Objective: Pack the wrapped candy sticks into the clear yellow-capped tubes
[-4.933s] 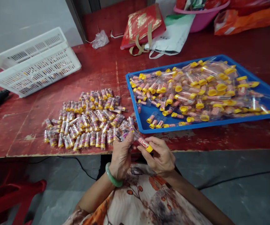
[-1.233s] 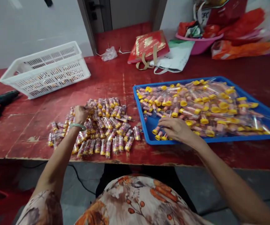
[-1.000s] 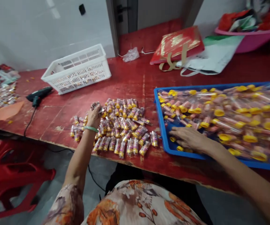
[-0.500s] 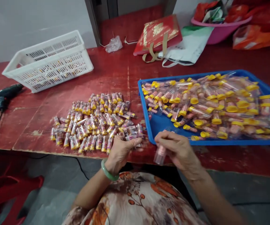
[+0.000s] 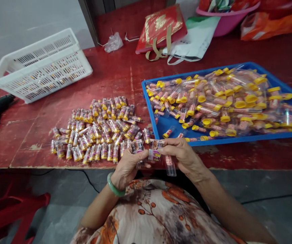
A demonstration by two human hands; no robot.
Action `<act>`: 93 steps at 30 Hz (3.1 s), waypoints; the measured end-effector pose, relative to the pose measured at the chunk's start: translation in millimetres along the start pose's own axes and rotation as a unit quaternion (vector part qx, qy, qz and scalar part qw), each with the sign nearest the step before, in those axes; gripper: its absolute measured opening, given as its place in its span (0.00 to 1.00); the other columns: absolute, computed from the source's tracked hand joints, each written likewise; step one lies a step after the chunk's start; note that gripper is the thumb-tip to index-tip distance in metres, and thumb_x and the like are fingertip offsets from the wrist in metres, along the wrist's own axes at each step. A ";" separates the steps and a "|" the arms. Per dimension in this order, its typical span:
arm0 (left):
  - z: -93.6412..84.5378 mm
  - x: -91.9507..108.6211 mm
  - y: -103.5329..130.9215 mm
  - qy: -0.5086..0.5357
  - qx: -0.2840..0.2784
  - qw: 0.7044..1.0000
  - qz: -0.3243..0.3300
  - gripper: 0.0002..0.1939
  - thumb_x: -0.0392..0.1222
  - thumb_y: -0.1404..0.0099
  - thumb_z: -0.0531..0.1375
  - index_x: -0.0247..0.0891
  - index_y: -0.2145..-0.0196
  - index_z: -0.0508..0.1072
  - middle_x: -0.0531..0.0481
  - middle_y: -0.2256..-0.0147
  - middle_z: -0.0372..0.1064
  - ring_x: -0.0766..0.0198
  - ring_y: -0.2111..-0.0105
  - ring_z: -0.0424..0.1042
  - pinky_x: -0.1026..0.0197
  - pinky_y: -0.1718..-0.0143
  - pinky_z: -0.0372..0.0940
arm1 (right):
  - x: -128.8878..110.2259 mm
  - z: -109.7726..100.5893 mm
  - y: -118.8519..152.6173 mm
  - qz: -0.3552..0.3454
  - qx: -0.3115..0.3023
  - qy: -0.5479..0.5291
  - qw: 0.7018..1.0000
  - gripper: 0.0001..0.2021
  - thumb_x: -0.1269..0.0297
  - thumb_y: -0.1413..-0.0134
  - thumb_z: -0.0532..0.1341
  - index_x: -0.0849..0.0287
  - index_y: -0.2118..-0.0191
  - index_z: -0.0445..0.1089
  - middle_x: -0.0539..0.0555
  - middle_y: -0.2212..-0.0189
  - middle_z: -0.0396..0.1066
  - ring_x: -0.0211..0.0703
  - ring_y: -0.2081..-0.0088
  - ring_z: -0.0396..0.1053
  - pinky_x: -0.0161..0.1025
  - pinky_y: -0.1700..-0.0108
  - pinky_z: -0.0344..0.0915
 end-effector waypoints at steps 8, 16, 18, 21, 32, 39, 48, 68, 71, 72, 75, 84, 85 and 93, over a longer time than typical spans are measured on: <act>0.3 5.1 -3.5 0.013 0.013 0.998 0.066 0.21 0.35 0.53 0.73 0.31 0.61 0.77 0.43 0.63 0.77 0.59 0.66 0.76 0.57 0.59 0.71 | -17.3 -6.3 6.3 -0.106 0.011 0.216 0.971 0.10 0.59 0.56 0.66 0.60 0.77 0.73 0.48 0.80 0.69 0.35 0.77 0.64 0.33 0.75 0.61; -5.5 0.8 -0.9 0.003 0.036 0.992 0.121 0.20 0.35 0.54 0.73 0.34 0.61 0.78 0.46 0.62 0.77 0.60 0.65 0.75 0.56 0.57 0.70 | -32.7 -35.1 39.8 -0.167 0.079 0.102 0.977 0.11 0.57 0.53 0.69 0.56 0.65 0.75 0.51 0.72 0.69 0.31 0.80 0.60 0.30 0.83 0.55; -4.2 0.1 -0.2 -0.011 0.028 0.992 0.123 0.18 0.35 0.54 0.73 0.34 0.63 0.79 0.47 0.64 0.78 0.61 0.66 0.75 0.57 0.58 0.70 | -39.5 -33.7 43.0 -0.218 0.092 0.084 0.968 0.09 0.58 0.53 0.68 0.55 0.65 0.75 0.52 0.69 0.69 0.34 0.77 0.65 0.31 0.82 0.60; -3.6 1.2 1.9 -0.053 0.030 0.989 0.136 0.15 0.35 0.55 0.73 0.35 0.67 0.79 0.50 0.68 0.77 0.64 0.69 0.74 0.62 0.63 0.70 | -51.5 -29.1 41.6 -0.305 0.118 0.070 0.943 0.07 0.61 0.51 0.67 0.54 0.65 0.75 0.52 0.67 0.70 0.36 0.76 0.67 0.34 0.80 0.64; -0.4 -4.6 4.0 -0.089 0.003 0.989 0.116 0.15 0.36 0.54 0.73 0.33 0.67 0.79 0.47 0.69 0.77 0.62 0.71 0.74 0.60 0.64 0.70 | -47.1 -18.5 32.3 -0.331 0.089 0.158 0.926 0.05 0.65 0.46 0.65 0.56 0.62 0.74 0.50 0.65 0.69 0.32 0.78 0.68 0.32 0.78 0.68; -2.5 -2.9 -2.1 0.078 0.079 0.989 0.098 0.22 0.37 0.56 0.74 0.34 0.61 0.78 0.46 0.64 0.78 0.61 0.67 0.76 0.58 0.60 0.71 | -42.9 -23.9 59.6 -0.362 0.073 0.189 0.910 0.06 0.68 0.48 0.65 0.56 0.63 0.72 0.54 0.65 0.70 0.40 0.68 0.71 0.34 0.75 0.70; 12.9 -12.7 0.2 0.193 0.100 0.975 0.036 0.18 0.37 0.56 0.74 0.31 0.67 0.77 0.48 0.71 0.77 0.63 0.72 0.75 0.62 0.66 0.71 | -9.8 -1.3 81.3 -0.473 0.139 0.356 0.794 0.13 0.75 0.52 0.65 0.57 0.60 0.68 0.54 0.63 0.72 0.42 0.63 0.73 0.39 0.62 0.73; 22.6 -8.6 4.8 0.223 0.074 0.970 0.056 0.24 0.36 0.55 0.74 0.34 0.59 0.76 0.47 0.64 0.77 0.60 0.63 0.75 0.58 0.57 0.69 | -7.5 16.8 104.1 -0.599 0.177 0.498 0.601 0.25 0.79 0.55 0.67 0.54 0.50 0.67 0.53 0.62 0.76 0.43 0.63 0.76 0.39 0.65 0.77; 23.4 -8.6 4.0 0.226 0.067 0.970 0.056 0.23 0.36 0.54 0.74 0.35 0.59 0.76 0.48 0.64 0.77 0.62 0.65 0.75 0.59 0.58 0.70 | -4.9 17.4 106.3 -0.612 0.151 0.501 0.592 0.25 0.80 0.56 0.67 0.56 0.51 0.68 0.54 0.61 0.77 0.44 0.63 0.76 0.40 0.63 0.78; 23.4 -9.2 3.6 0.227 0.063 0.970 0.054 0.23 0.36 0.54 0.74 0.35 0.59 0.76 0.49 0.64 0.77 0.63 0.66 0.75 0.60 0.59 0.69 | -4.1 16.7 105.7 -0.616 0.146 0.507 0.586 0.24 0.80 0.56 0.67 0.57 0.51 0.68 0.54 0.61 0.77 0.44 0.62 0.76 0.40 0.63 0.78; 21.6 -13.6 1.9 0.223 0.060 0.972 0.040 0.22 0.37 0.55 0.74 0.34 0.61 0.76 0.49 0.65 0.77 0.64 0.68 0.74 0.63 0.62 0.69 | -1.3 12.1 100.8 -0.619 0.135 0.531 0.562 0.24 0.80 0.56 0.68 0.59 0.51 0.68 0.55 0.59 0.76 0.44 0.59 0.76 0.40 0.61 0.78; 14.3 -22.0 -1.6 0.188 0.082 0.977 0.064 0.23 0.42 0.56 0.74 0.35 0.61 0.76 0.50 0.66 0.76 0.66 0.71 0.73 0.64 0.70 0.69 | 16.3 6.9 92.9 -0.624 0.144 0.585 0.497 0.22 0.74 0.55 0.69 0.57 0.52 0.69 0.59 0.53 0.73 0.49 0.55 0.75 0.42 0.60 0.78; 15.2 -21.8 -1.3 0.184 0.077 0.978 0.069 0.25 0.43 0.56 0.74 0.35 0.60 0.76 0.49 0.65 0.76 0.64 0.70 0.74 0.62 0.68 0.69 | 18.4 8.9 91.0 -0.624 0.145 0.590 0.492 0.22 0.73 0.54 0.69 0.57 0.51 0.69 0.59 0.52 0.73 0.48 0.56 0.75 0.42 0.60 0.78; 9.5 -17.1 1.6 0.159 0.057 0.982 0.081 0.17 0.41 0.52 0.73 0.33 0.65 0.76 0.47 0.68 0.76 0.62 0.70 0.75 0.61 0.65 0.69 | 8.7 25.8 67.0 -0.600 0.130 0.546 0.570 0.20 0.68 0.48 0.67 0.58 0.49 0.68 0.60 0.56 0.75 0.47 0.56 0.75 0.41 0.58 0.75</act>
Point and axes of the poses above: each hand's wrist, its own y-axis away from the middle knuckle, its own z-axis out of the palm, x = y × z, the point moved 5 cm from there along -y, towards the middle knuckle
